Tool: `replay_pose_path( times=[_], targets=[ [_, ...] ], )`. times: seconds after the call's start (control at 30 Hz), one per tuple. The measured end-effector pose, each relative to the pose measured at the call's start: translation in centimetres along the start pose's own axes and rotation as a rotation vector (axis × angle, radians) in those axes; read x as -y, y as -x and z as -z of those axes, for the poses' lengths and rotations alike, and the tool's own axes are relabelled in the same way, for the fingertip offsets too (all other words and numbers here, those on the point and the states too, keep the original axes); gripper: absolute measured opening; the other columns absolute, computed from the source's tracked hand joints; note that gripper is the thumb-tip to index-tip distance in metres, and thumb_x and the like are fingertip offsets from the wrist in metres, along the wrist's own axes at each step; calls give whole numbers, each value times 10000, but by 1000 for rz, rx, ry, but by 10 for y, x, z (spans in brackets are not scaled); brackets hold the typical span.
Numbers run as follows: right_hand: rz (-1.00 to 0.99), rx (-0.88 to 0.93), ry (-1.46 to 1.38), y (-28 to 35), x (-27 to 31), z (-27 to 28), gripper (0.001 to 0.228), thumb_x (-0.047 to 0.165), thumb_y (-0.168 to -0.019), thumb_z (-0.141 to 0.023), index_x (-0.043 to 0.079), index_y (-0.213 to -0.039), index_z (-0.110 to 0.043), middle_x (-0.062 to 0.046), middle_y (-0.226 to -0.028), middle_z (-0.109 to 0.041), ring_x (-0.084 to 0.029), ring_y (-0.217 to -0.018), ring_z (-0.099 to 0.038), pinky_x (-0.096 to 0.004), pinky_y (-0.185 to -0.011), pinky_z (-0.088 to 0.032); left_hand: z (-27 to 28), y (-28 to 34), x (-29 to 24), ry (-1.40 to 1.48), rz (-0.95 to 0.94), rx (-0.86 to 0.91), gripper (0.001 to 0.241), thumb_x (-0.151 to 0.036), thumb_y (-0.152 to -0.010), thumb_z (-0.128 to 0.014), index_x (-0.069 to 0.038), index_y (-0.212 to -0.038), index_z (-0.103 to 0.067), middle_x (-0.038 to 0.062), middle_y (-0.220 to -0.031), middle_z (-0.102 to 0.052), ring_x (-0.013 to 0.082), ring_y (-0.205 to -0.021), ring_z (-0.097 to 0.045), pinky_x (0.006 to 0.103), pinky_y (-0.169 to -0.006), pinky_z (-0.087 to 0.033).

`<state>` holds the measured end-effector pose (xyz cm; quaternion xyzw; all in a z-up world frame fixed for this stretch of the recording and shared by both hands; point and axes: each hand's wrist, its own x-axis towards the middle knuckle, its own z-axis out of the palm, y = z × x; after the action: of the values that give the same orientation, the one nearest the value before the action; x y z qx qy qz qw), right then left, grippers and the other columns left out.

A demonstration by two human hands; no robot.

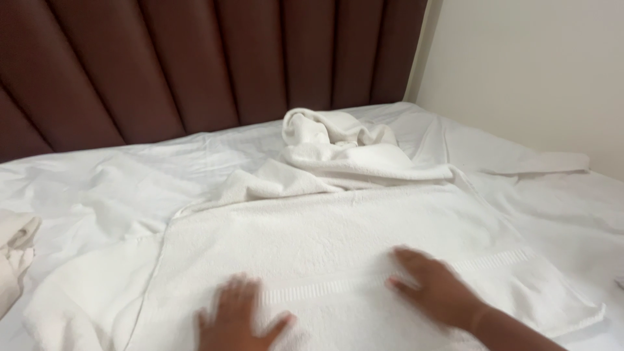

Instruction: The person folds a white towel on a bed. They smooth the towel, fold it in half lengthwise, then fold it again to form a compact rectangle, and finally fold it once more to complete the task.

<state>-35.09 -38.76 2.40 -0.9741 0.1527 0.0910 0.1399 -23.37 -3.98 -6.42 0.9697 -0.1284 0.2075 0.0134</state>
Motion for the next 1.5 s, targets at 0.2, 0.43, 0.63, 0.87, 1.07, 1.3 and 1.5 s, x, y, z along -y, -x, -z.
replay_pose_path(
  times=[0.2,0.43,0.63,0.87,1.07,1.3,1.5],
  targets=[
    [701,277,254,26,56,-51,651,439,-1052,-451,138,-1608,-293,-45,-1714,-211,-220,-1572,-166,-621,-1187,-181,-215,100,-82,-10,-515,-400,743,-609,-979,-438,-175,-1569,-310,71,-1641,-214,335,-1512,-255,940,-1018,-148],
    [669,226,502,41,44,-53,584,390,-1104,-383,127,-1609,-252,-60,-1723,-175,-281,-1571,-183,-675,-1127,-318,106,35,-76,-30,-193,1045,820,-780,-925,-335,-450,-1654,-159,64,-1762,-8,496,-1581,-13,899,-1046,-41],
    [306,471,625,85,67,44,738,479,-1103,-412,163,-1648,-29,-130,-1730,-39,-415,-1551,-174,-537,-1063,-487,4,39,-15,-107,-322,1044,880,-860,-882,-299,-454,-1652,-171,158,-1738,-98,548,-1562,-47,766,-1167,-111],
    [307,434,661,63,-25,42,797,51,-1034,-459,254,-1651,3,-56,-1734,-9,-354,-1527,-272,-360,-991,-586,8,35,16,-187,-326,1072,829,-812,-940,-282,-419,-1656,-138,179,-1719,-139,430,-1577,-132,716,-1197,-155],
    [191,204,350,44,-50,47,789,-122,-878,-456,376,-1489,-486,79,-1552,-487,-163,-1383,-524,-337,-1141,-459,-30,-14,35,-51,-481,1271,647,-555,-1077,-330,-280,-1651,-219,138,-1705,-231,275,-1558,-312,540,-1218,-370],
    [2,0,167,46,-29,60,536,-24,-877,-530,274,-1273,-735,10,-1245,-735,-187,-1226,-664,-330,-1131,-495,85,-15,17,65,40,995,547,-315,-990,-610,-264,-1519,-478,-21,-1526,-544,149,-1436,-507,363,-1238,-392],
    [320,-12,200,46,-13,38,520,102,-862,-636,234,-1365,-653,-5,-1366,-664,-213,-1292,-560,-384,-1157,-388,91,28,-28,343,-290,399,548,-337,-881,-655,-186,-1404,-591,56,-1195,-681,236,-1131,-645,439,-1045,-448]
  ],
)
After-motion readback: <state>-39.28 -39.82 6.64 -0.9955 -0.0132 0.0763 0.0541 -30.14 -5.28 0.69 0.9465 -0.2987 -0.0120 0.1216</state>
